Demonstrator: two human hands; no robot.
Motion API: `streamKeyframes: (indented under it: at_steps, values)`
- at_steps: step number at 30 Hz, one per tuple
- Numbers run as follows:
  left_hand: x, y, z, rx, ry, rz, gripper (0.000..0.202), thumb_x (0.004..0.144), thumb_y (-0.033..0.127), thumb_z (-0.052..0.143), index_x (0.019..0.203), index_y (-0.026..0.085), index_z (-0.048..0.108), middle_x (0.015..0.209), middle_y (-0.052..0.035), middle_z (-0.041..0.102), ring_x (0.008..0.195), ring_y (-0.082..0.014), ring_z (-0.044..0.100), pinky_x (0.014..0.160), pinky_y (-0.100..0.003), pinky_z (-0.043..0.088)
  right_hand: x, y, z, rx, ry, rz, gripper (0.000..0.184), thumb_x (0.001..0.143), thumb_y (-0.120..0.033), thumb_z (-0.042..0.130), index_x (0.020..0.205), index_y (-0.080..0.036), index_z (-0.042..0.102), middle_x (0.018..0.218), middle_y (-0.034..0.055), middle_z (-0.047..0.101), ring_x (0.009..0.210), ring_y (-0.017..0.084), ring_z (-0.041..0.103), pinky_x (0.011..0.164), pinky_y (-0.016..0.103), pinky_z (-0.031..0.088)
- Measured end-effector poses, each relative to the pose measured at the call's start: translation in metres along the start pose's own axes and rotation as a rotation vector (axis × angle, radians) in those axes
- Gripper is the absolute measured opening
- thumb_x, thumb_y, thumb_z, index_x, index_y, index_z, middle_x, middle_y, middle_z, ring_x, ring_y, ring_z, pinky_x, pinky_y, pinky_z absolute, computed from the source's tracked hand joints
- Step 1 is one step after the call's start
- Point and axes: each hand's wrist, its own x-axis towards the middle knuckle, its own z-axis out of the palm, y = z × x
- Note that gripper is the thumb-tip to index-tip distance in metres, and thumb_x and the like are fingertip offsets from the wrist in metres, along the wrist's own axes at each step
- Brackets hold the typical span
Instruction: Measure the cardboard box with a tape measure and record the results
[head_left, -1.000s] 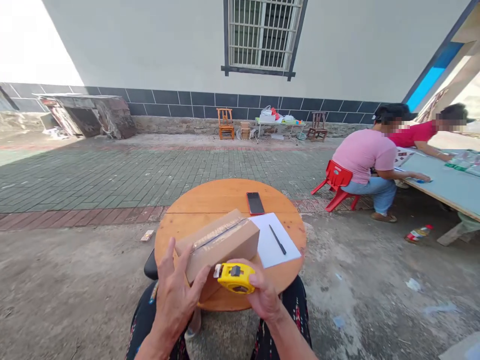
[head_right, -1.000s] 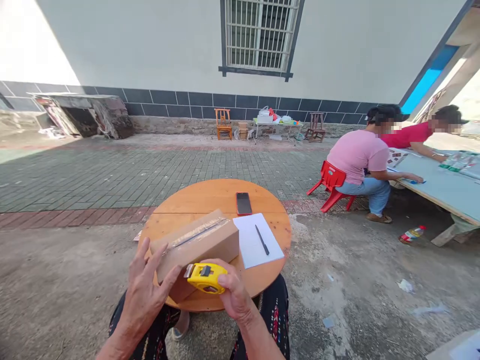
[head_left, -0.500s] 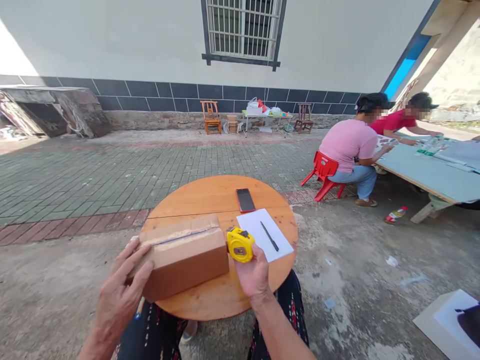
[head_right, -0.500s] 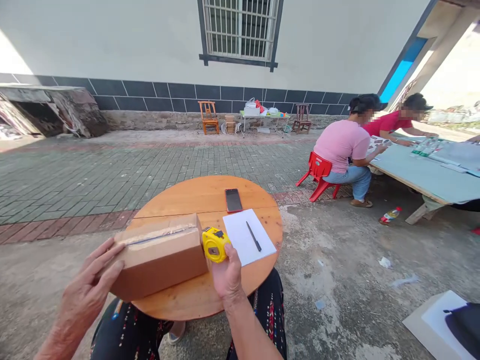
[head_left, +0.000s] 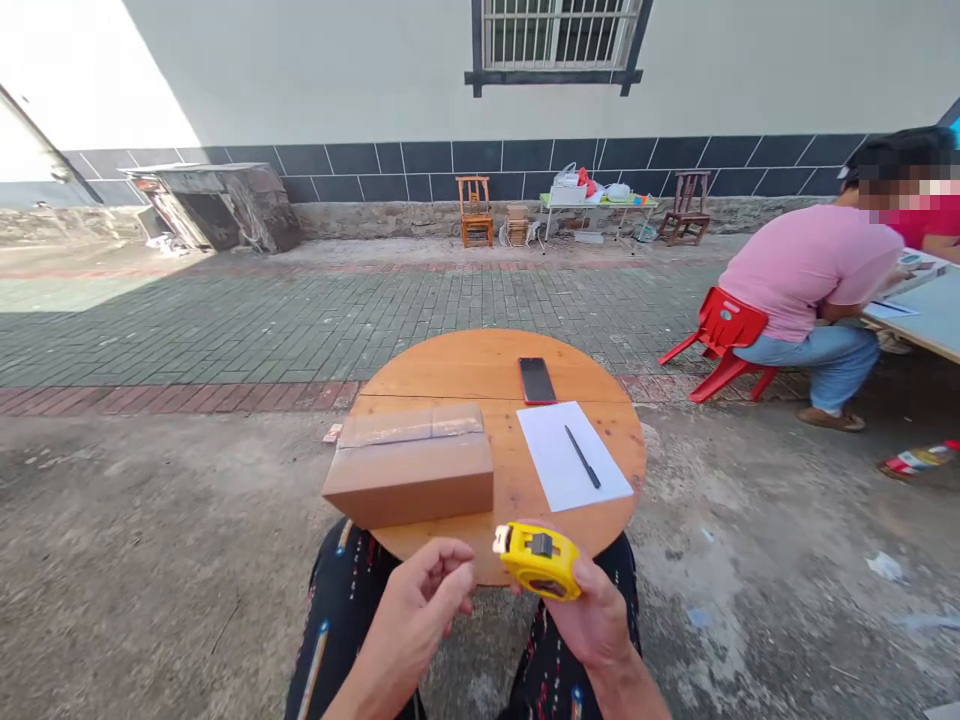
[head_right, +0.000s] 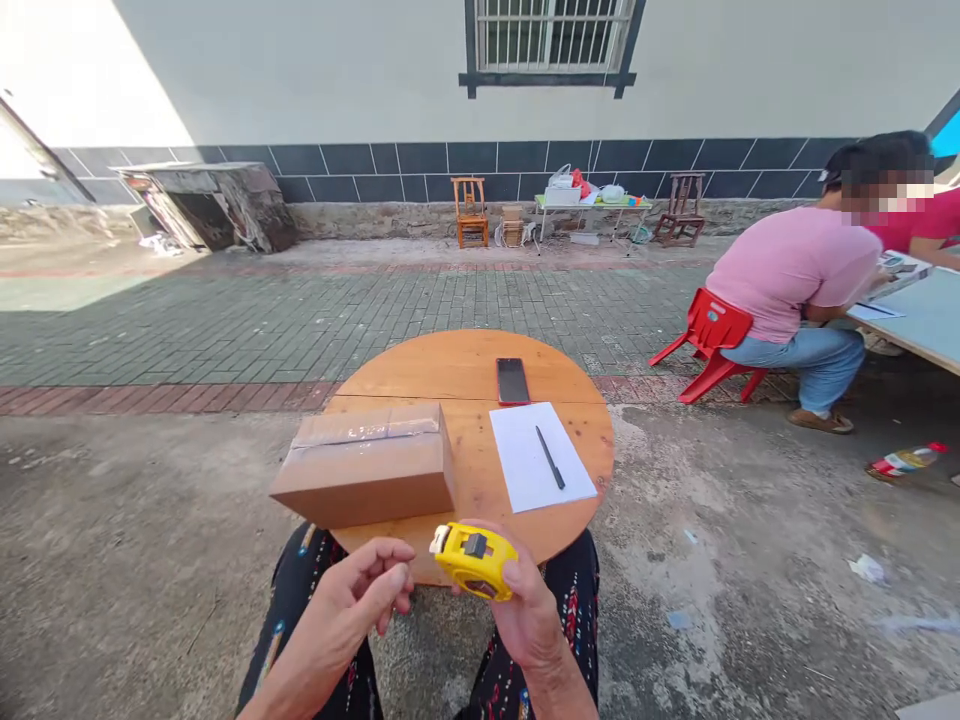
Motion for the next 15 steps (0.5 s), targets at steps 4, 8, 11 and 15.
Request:
streamKeyframes:
  at_steps: [4, 8, 11, 15]
  values:
    - [-0.003, -0.016, 0.010, -0.167, -0.228, -0.261, 0.060, 0.064, 0.076, 0.074, 0.071, 0.019, 0.057, 0.056, 0.0000, 0.060, 0.046, -0.0107, 0.050, 0.043, -0.021, 0.033, -0.016, 0.007, -0.004, -0.203, -0.118, 0.144, 0.057, 0.063, -0.053, 0.079, 0.108, -0.018, 0.077, 0.091, 0.0066, 0.075, 0.073, 0.018, 0.066, 0.060, 0.025, 0.049]
    - [-0.007, -0.038, 0.008, -0.257, -0.271, -0.402, 0.064, 0.054, 0.074, 0.082, 0.067, 0.021, 0.050, 0.044, 0.0042, 0.051, 0.038, -0.0073, 0.040, 0.040, -0.020, 0.025, -0.028, 0.024, -0.017, -0.260, -0.150, 0.238, 0.066, 0.066, -0.062, 0.076, 0.112, -0.015, 0.075, 0.090, 0.0076, 0.073, 0.072, 0.017, 0.065, 0.057, 0.023, 0.048]
    - [-0.010, -0.049, 0.005, -0.332, -0.247, -0.468, 0.065, 0.049, 0.074, 0.084, 0.062, 0.022, 0.047, 0.043, 0.0052, 0.047, 0.037, -0.0066, 0.037, 0.039, -0.019, 0.021, -0.034, 0.035, -0.023, -0.216, -0.173, 0.288, 0.086, 0.052, -0.065, 0.087, 0.125, -0.022, 0.067, 0.106, 0.0073, 0.070, 0.082, 0.020, 0.065, 0.062, 0.025, 0.050]
    - [-0.010, -0.034, -0.020, -0.254, -0.167, -0.411, 0.058, 0.055, 0.069, 0.083, 0.058, 0.022, 0.050, 0.044, 0.0040, 0.050, 0.038, -0.0082, 0.042, 0.041, -0.020, 0.023, -0.038, 0.026, -0.021, -0.381, -0.134, 0.255, 0.071, 0.045, -0.047, 0.094, 0.108, -0.029, 0.069, 0.096, 0.0014, 0.068, 0.079, 0.019, 0.061, 0.067, 0.028, 0.047]
